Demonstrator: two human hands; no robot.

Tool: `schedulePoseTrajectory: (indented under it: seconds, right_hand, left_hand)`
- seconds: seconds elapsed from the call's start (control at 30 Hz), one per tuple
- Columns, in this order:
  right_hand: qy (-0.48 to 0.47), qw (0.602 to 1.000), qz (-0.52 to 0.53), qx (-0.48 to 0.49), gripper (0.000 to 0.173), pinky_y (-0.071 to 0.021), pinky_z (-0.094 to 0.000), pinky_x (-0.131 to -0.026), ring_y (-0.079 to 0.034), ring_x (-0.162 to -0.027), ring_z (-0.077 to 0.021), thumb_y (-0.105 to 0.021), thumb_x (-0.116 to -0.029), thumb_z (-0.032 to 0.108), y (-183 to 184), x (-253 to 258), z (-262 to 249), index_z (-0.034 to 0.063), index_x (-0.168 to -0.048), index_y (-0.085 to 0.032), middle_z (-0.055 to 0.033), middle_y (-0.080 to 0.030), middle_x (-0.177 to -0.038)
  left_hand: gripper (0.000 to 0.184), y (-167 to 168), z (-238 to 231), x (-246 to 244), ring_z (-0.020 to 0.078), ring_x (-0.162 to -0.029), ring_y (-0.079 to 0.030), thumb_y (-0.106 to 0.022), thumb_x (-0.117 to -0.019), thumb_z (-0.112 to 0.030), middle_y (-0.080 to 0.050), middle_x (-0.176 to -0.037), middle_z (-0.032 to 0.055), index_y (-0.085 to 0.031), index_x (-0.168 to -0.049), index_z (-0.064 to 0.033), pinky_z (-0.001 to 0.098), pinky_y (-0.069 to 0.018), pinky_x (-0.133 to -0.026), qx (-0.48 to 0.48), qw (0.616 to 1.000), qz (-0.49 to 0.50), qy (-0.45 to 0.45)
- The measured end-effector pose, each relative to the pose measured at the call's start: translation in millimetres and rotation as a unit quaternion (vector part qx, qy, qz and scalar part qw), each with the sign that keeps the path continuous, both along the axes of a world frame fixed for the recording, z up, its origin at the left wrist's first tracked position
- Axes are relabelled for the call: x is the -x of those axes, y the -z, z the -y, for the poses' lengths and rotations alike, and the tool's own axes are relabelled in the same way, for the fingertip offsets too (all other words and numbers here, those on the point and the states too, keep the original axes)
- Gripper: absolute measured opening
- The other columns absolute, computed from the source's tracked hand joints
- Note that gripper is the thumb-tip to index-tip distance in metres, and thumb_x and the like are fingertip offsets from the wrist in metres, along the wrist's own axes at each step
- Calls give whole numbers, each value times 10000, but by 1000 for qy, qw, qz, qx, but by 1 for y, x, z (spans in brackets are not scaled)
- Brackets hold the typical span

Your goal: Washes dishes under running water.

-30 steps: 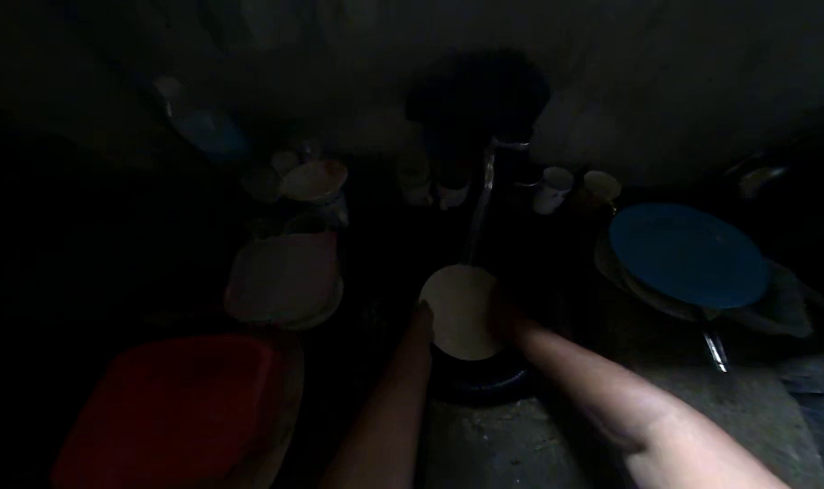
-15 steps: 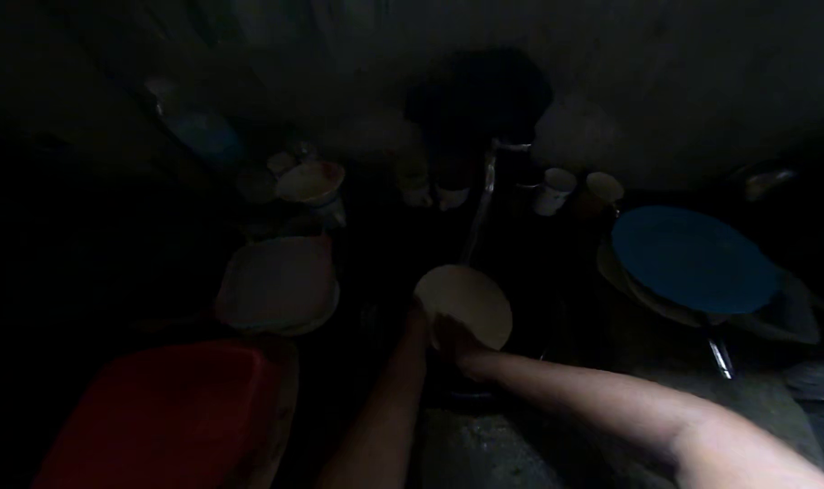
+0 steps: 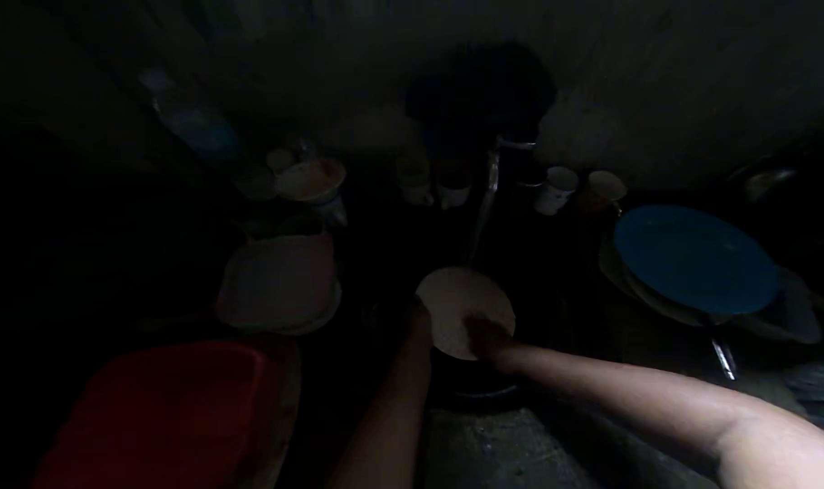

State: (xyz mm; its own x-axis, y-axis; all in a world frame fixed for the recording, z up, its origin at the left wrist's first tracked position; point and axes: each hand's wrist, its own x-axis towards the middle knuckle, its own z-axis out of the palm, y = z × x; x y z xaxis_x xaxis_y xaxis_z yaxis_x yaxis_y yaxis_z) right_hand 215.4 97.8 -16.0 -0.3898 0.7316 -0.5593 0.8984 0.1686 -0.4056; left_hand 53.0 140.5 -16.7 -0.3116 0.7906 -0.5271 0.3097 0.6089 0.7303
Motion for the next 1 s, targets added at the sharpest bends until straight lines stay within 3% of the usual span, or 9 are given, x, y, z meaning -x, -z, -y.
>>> schedulePoseTrajectory:
  seconds: [0.13, 0.27, 0.47, 0.57, 0.67, 0.73, 0.83, 0.93, 1.0]
  right_hand:
    - [75, 994, 57, -54, 619, -189, -588, -1256, -216, -1550, -431, -356, -1115, 375, -4, -19, -28, -33, -1580, -320, -268, -273, -1650]
    - [151, 972, -76, -161, 520, -307, -524, -1221, -423, -1453, -380, -454, -1087, 334, 49, 27, -61, -8, -1476, -512, -232, -496, -1522]
    - [-46, 992, -110, -49, 521, -149, -581, -1263, -288, -1533, -389, -465, -1095, 218, 14, 56, -24, -27, -1548, -390, -241, -346, -1627]
    - [-86, 991, -100, 30, 558, -150, -555, -1272, -224, -1564, -356, -470, -1100, 265, -14, 16, 2, 12, -1583, -352, -189, -272, -1676]
    - [-110, 994, -22, 11, 562, -201, -575, -1256, -267, -1545, -381, -556, -1023, 56, -39, -31, 15, 69, -1566, -414, -168, -288, -1675]
    - [-87, 994, -25, -55, 512, -277, -567, -1233, -427, -1456, -390, -532, -993, -39, -47, -53, 16, 112, -1481, -553, -153, -481, -1566]
    - [4, 991, -117, -62, 308, -460, -489, -1107, -635, -1227, -329, -504, -1046, 43, -76, -64, 7, 32, -1297, -683, -197, -684, -1272]
    - [167, 955, -237, -66, 253, -510, -385, -989, -651, -1057, -195, -545, -1051, 95, -108, -69, -7, -35, -1231, -667, -176, -692, -1151]
    - [234, 924, -284, -102, 266, -538, -400, -950, -668, -1024, -198, -584, -1043, 105, -114, -69, -28, -19, -1270, -647, -171, -697, -1146]
  left_hand:
    - [456, -1, 2, -4, 360, -1381, -474, -391, -1125, -264, -499, -1473, 264, -497, -1441, 47, 490, -378, -1141, 25, 999, 2, 34]
    - [446, 1, -1, -4, 350, -1394, -470, -381, -1127, -221, -489, -1486, 269, -471, -1453, 71, 457, -363, -1158, 28, 997, -38, 57]
    - [386, 11, 0, -2, 283, -1090, -576, -446, -1104, -215, -569, -1300, 222, -495, -1389, 41, 432, -502, -914, 24, 976, 198, -90]
    - [437, 8, 7, 3, 319, -1280, -544, -387, -1125, -244, -532, -1420, 246, -482, -1429, 55, 462, -454, -1068, 34, 993, 112, 0]
    - [439, 5, 10, 1, 337, -1305, -524, -384, -1127, -247, -512, -1441, 255, -475, -1431, 56, 490, -446, -1077, 32, 990, 133, -30]
    - [409, 4, 10, 0, 323, -1215, -562, -403, -1121, -229, -539, -1383, 251, -484, -1408, 50, 480, -484, -1009, 30, 980, 185, -70]
    - [437, -10, 10, 4, 333, -1204, -578, -427, -1114, -295, -541, -1384, 232, -474, -1443, -12, 511, -514, -971, 40, 972, 228, -47]
    - [567, -42, 18, 25, 275, -1343, -499, -310, -1112, -465, -505, -1484, 166, -479, -1481, -70, 483, -433, -1089, -35, 970, 232, 64]
    - [489, -59, 22, 42, 225, -1333, -515, -373, -1117, -374, -526, -1464, 154, -493, -1464, -51, 413, -434, -1108, -88, 969, 177, 149]
